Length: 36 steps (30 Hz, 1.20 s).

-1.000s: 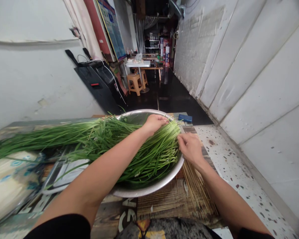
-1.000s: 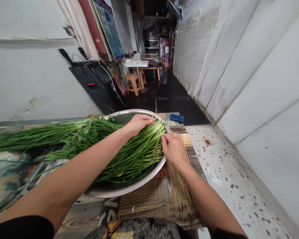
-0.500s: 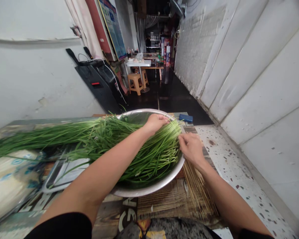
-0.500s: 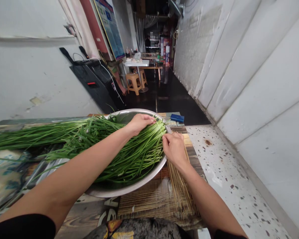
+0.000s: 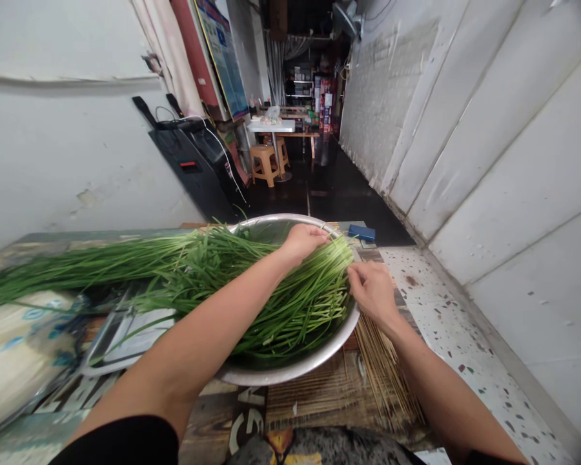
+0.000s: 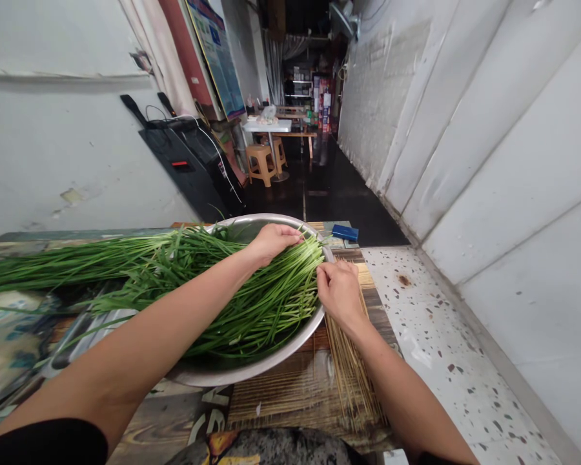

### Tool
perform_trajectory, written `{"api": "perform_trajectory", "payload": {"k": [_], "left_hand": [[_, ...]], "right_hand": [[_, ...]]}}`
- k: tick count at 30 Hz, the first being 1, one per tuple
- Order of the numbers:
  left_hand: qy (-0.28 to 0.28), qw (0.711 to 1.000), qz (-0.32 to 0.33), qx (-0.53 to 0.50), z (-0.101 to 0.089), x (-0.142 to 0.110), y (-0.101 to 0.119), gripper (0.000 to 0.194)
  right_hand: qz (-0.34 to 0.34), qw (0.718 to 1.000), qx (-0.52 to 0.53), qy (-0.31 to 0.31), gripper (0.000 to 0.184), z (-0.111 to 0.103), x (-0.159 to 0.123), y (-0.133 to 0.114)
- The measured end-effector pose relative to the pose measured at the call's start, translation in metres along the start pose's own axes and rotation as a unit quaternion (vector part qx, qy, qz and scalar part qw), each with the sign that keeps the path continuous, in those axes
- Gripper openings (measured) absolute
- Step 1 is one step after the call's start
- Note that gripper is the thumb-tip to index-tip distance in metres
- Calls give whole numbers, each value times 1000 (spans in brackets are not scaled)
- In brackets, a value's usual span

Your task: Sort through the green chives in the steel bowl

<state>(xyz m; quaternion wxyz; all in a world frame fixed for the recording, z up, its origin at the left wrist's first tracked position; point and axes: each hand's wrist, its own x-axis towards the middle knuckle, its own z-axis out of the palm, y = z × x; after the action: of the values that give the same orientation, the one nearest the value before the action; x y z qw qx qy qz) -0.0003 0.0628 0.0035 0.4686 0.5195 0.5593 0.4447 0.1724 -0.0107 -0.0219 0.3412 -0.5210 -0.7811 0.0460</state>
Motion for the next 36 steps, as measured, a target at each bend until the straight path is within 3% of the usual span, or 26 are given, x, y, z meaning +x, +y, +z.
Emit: {"api": "perform_trajectory", "payload": {"k": [24,36], "left_hand": [[-1,1000,-10,-17,0,-2,1,6],[13,1000,7,24,0,-3,1,8]], "right_hand": [[-1,1000,-9,-8,30,-1,0,-1],[-1,1000,-5,-11,31,-1,0,0]]}}
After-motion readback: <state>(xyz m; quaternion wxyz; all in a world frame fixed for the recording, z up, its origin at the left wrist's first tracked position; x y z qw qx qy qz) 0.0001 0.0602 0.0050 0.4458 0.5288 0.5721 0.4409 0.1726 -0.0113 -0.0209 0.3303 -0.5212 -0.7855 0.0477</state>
